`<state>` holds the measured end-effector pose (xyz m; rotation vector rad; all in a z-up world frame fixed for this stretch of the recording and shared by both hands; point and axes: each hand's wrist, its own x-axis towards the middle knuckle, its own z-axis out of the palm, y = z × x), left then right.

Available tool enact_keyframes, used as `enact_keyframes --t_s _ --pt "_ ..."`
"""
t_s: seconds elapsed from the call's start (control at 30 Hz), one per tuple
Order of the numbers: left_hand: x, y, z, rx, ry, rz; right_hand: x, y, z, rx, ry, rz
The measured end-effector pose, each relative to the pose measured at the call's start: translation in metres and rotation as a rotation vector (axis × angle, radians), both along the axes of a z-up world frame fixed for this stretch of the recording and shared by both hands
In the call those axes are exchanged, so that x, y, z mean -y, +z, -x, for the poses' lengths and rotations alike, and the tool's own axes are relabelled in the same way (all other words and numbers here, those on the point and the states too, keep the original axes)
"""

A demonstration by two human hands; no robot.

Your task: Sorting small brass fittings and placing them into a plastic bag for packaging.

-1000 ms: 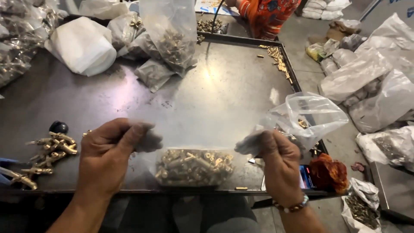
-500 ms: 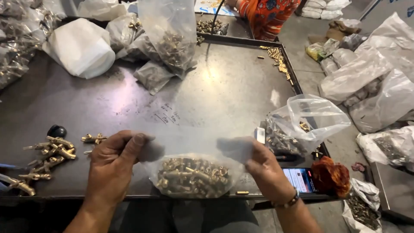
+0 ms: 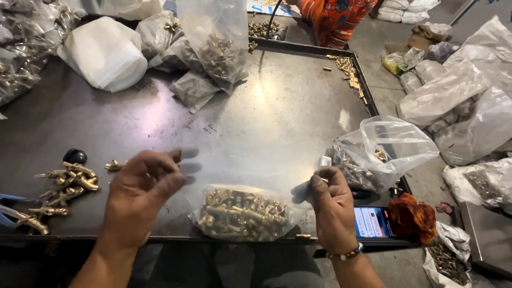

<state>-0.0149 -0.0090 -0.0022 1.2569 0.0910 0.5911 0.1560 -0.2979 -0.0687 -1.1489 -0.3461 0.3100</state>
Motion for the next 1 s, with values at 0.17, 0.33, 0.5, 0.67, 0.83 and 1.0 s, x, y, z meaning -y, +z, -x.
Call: enact_keyframes --t_s 0.17,0.33,0.5,0.67,0.83,1.0 --pt "-0.001 -0.010 0.005 -0.138 -0.206 -0.085 0.006 0.007 0.003 0.082 0.024 -0.073" --pt "-0.005 0.003 -0.005 -0.342 -0.271 -0.168 0.010 0.033 0.006 0.232 0.263 0.042" --pt "-0.010 0.018 -0.016 -0.490 -0.210 -0.313 0.004 0.049 0.004 0.113 0.353 0.235" --pt "-0.007 0.027 -0.018 -0.611 -0.136 -0.502 0.004 0.048 0.002 0.116 0.343 0.298" --pt "0.001 0.045 -0.019 -0.740 -0.011 -0.790 0.002 0.052 0.005 0.224 0.263 0.467" --pt "0.002 0.053 -0.015 -0.724 0.067 -0.852 0.000 0.056 0.007 0.262 0.157 0.587"
